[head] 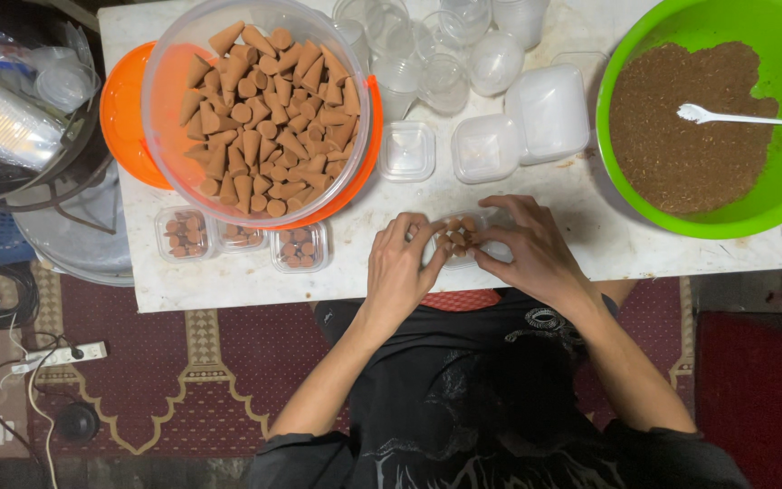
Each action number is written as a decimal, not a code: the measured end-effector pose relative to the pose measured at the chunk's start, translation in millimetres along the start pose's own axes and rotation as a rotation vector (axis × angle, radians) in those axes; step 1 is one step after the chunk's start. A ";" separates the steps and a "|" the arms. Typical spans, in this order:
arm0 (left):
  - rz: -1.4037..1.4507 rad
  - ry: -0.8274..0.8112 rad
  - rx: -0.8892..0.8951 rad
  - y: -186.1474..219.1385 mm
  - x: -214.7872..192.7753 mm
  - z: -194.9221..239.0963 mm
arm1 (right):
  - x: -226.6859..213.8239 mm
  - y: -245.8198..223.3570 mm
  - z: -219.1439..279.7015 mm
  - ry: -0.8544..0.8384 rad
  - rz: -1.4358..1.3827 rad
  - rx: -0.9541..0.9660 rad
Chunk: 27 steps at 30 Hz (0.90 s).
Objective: The person transfers small brown cone-shaped items from a large orange bowl into small clear plastic containers on a table. They place the cones one by one into each container, then close the lids.
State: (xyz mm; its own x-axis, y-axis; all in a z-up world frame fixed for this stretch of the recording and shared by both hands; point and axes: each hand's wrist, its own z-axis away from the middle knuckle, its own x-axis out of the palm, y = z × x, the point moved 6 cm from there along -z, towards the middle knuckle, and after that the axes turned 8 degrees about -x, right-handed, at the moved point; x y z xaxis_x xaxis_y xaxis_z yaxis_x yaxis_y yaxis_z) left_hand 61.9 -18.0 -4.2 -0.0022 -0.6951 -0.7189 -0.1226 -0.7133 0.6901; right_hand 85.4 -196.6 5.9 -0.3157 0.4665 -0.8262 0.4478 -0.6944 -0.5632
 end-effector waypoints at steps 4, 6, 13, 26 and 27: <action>0.001 0.009 -0.011 -0.7 -2.4 1.0 | -3.3 3.6 2.8 0.016 -0.034 -0.003; 0.015 -0.003 -0.017 -1.1 -1.4 0.3 | -3.5 4.1 4.1 0.014 -0.058 -0.011; 0.002 -0.012 -0.017 2.7 -4.9 -0.3 | -10.0 -2.7 2.9 0.039 -0.119 -0.025; 0.092 0.044 -0.030 13.6 -21.7 0.0 | -16.3 -0.9 4.2 0.079 -0.102 -0.051; 0.115 0.061 -0.032 13.4 -23.7 -0.2 | -16.2 0.0 4.3 0.081 -0.109 -0.048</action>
State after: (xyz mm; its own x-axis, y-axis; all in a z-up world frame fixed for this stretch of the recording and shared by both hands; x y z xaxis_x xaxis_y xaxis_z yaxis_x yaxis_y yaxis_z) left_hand 60.5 -11.1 22.2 0.0460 -0.7762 -0.6289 -0.0931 -0.6301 0.7709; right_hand 87.0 -206.4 19.3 -0.2966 0.5819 -0.7572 0.4547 -0.6112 -0.6478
